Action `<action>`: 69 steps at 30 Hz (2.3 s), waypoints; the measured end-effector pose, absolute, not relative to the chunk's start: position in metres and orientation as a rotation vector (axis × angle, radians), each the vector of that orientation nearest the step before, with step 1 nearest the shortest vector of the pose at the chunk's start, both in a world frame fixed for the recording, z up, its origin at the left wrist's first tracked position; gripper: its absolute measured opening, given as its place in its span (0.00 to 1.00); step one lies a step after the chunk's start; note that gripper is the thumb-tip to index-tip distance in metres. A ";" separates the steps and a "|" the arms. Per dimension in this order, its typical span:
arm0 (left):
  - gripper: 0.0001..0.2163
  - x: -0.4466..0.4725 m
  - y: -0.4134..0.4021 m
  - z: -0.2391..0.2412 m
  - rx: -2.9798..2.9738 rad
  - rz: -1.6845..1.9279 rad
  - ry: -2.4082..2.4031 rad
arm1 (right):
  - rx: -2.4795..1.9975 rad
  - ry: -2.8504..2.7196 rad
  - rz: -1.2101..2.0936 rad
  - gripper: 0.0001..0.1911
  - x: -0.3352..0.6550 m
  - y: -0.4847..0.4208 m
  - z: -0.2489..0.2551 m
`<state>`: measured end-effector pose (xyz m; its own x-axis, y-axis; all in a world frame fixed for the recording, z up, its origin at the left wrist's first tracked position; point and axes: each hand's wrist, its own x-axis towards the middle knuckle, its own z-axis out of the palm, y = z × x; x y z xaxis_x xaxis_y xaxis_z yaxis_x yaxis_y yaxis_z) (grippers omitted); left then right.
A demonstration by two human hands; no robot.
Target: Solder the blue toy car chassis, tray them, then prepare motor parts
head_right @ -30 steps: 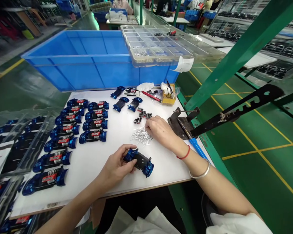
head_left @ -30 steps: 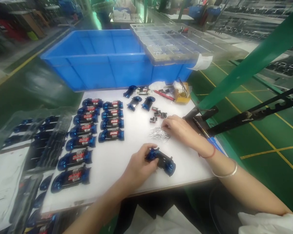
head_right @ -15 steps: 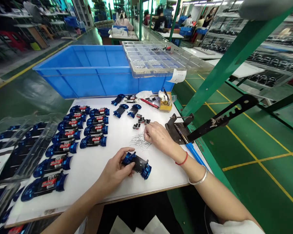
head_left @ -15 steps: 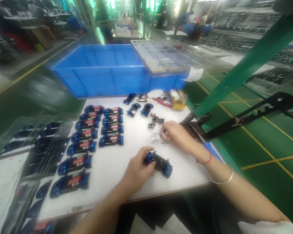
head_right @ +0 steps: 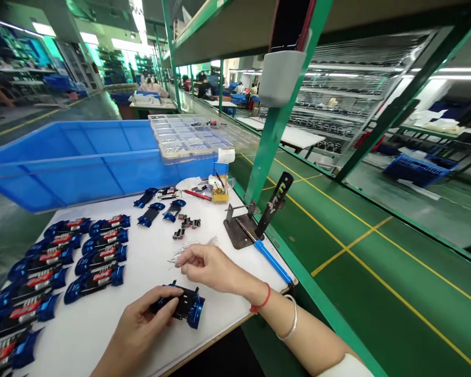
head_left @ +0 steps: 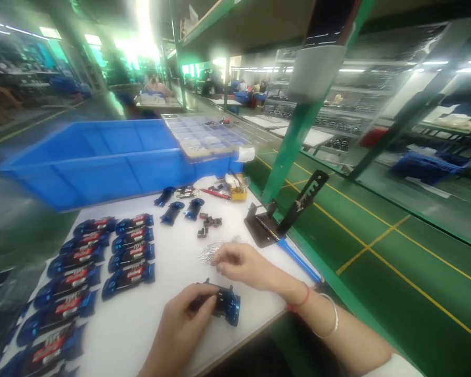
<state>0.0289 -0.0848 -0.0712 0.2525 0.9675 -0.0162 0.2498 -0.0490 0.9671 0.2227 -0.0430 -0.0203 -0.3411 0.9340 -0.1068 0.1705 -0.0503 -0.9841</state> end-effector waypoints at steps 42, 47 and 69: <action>0.09 0.034 -0.088 -0.061 1.799 0.892 1.202 | -1.116 -2.285 0.667 0.06 0.252 -0.093 -0.021; 0.08 0.034 -0.087 -0.064 1.778 0.929 1.163 | -1.070 -2.250 0.670 0.06 0.250 -0.091 -0.027; 0.21 0.031 -0.082 -0.075 1.084 0.910 1.058 | -0.951 -2.164 0.248 0.10 0.235 -0.086 -0.045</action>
<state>0.0312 -0.0820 -0.0753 0.2545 0.9441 -0.2094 -0.0661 0.2330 0.9702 0.2347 -0.0858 -0.0450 -0.4458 0.6995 0.5586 0.5547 0.7056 -0.4409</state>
